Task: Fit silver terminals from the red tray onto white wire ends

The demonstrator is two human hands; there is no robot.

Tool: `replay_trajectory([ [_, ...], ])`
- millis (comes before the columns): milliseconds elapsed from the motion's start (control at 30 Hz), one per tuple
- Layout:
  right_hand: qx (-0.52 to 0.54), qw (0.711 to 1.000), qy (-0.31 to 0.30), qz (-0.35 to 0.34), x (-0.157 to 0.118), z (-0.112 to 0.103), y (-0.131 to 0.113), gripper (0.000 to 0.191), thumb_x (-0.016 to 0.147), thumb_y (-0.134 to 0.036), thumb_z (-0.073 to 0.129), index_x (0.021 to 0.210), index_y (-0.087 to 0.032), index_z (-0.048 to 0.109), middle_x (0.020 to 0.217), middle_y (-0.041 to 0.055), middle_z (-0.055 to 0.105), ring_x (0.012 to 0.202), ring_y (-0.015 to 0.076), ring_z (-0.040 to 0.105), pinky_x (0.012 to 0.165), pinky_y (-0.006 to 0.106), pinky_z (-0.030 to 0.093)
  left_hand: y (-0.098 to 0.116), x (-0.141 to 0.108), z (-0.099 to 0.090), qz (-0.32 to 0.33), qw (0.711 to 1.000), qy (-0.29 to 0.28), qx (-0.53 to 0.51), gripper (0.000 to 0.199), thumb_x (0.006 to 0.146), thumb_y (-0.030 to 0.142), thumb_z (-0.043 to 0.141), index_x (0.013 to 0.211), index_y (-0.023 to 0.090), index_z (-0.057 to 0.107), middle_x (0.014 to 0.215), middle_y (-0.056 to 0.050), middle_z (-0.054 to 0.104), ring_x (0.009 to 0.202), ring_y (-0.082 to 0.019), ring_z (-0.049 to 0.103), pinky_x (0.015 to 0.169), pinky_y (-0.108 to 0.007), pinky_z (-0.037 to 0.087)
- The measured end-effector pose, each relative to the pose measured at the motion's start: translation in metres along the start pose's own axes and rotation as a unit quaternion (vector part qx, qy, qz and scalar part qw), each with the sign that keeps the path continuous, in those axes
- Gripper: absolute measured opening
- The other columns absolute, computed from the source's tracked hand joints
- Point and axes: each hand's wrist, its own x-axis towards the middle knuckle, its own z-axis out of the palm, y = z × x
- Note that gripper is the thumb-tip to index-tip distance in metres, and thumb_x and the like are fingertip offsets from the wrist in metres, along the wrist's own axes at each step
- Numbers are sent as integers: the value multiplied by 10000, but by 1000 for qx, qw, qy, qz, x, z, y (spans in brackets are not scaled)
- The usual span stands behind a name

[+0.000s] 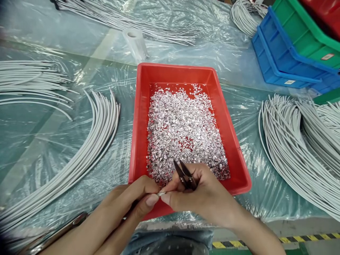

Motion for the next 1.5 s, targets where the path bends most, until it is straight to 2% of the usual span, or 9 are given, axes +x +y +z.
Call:
replay_trajectory([
  [500,3,999,-34,-2,0,-4,1,115,752,-229,682,666,-169,637,476,-91,341,427,58,208,392,204,162,4,3,-4,7,999,-35,-8,139,969,199,263,884,231,368,706,53,485,582,-100,456,556,-221,367],
  [800,19,998,-55,18,-1,-8,4,118,761,-249,703,696,-164,654,500,-78,388,446,56,243,400,205,168,6,4,-4,18,1000,-17,9,156,964,184,269,855,224,373,663,52,466,532,-98,449,498,-222,350],
  [967,17,997,-70,14,0,-8,2,85,764,-206,690,706,-169,641,520,-77,416,458,56,262,408,202,185,5,5,-12,24,998,-63,-12,146,964,193,283,861,224,382,661,51,467,545,-93,452,511,-211,357],
  [1100,27,997,-75,19,1,-7,0,87,757,-190,683,697,-165,624,513,-81,415,454,56,262,406,197,196,5,4,-13,4,997,-70,-23,153,966,207,288,852,222,389,678,46,474,567,-93,456,520,-207,355],
  [1200,8,998,-63,11,1,-5,0,114,753,-222,697,692,-160,624,503,-83,405,445,54,261,394,195,183,6,3,-12,-11,997,-62,-36,148,972,230,294,860,223,389,692,48,471,582,-88,452,549,-193,368],
  [1300,5,999,-53,3,0,-4,1,128,758,-230,704,698,-165,612,502,-90,384,437,51,249,386,193,173,6,4,-13,-20,996,-77,-44,154,976,238,287,868,224,394,703,47,467,598,-87,452,569,-185,376],
  [1500,17,999,-51,4,-1,-2,1,139,786,-250,693,720,-172,599,516,-95,353,445,53,233,398,193,177,10,6,-18,-21,995,-80,-57,180,973,223,268,844,217,393,685,45,447,573,-87,439,545,-182,378],
])
